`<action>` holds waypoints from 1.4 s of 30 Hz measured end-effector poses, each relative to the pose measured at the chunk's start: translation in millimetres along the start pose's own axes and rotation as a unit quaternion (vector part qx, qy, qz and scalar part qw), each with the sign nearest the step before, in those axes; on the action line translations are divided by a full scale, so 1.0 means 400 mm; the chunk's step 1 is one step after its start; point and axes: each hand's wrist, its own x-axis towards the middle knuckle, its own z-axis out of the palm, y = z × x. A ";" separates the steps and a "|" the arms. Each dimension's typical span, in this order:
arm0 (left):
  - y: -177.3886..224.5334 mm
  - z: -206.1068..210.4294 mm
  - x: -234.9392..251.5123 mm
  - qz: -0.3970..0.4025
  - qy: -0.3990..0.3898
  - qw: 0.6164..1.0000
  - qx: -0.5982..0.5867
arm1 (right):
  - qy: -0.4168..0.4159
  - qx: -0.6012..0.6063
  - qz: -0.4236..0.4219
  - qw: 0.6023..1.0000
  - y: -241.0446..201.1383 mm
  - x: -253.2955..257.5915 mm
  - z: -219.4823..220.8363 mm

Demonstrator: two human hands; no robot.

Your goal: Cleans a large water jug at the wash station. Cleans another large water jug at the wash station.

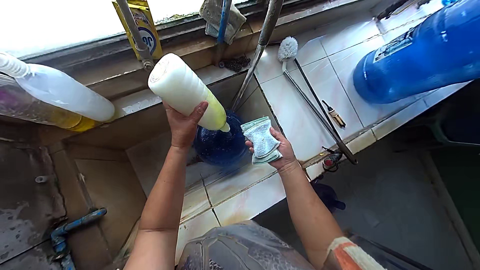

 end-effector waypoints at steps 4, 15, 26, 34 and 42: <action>0.071 0.019 -0.003 0.022 -0.019 1.000 -0.006 | -0.009 -0.033 0.063 0.997 0.045 0.024 0.032; 0.116 0.016 0.004 -0.003 -0.045 0.997 -0.067 | -0.010 -0.072 0.068 0.995 0.089 0.088 0.107; -0.033 -0.245 0.237 -0.250 0.229 0.870 -0.358 | 0.011 -0.733 -0.345 0.586 0.079 0.140 0.117; -0.057 -0.243 0.128 -0.294 0.279 0.860 -0.311 | -0.002 -0.899 -0.052 0.435 0.111 0.195 0.193; -0.309 -0.003 -0.312 -0.083 -0.140 0.894 0.418 | 0.076 -0.882 0.060 0.462 0.176 0.218 0.329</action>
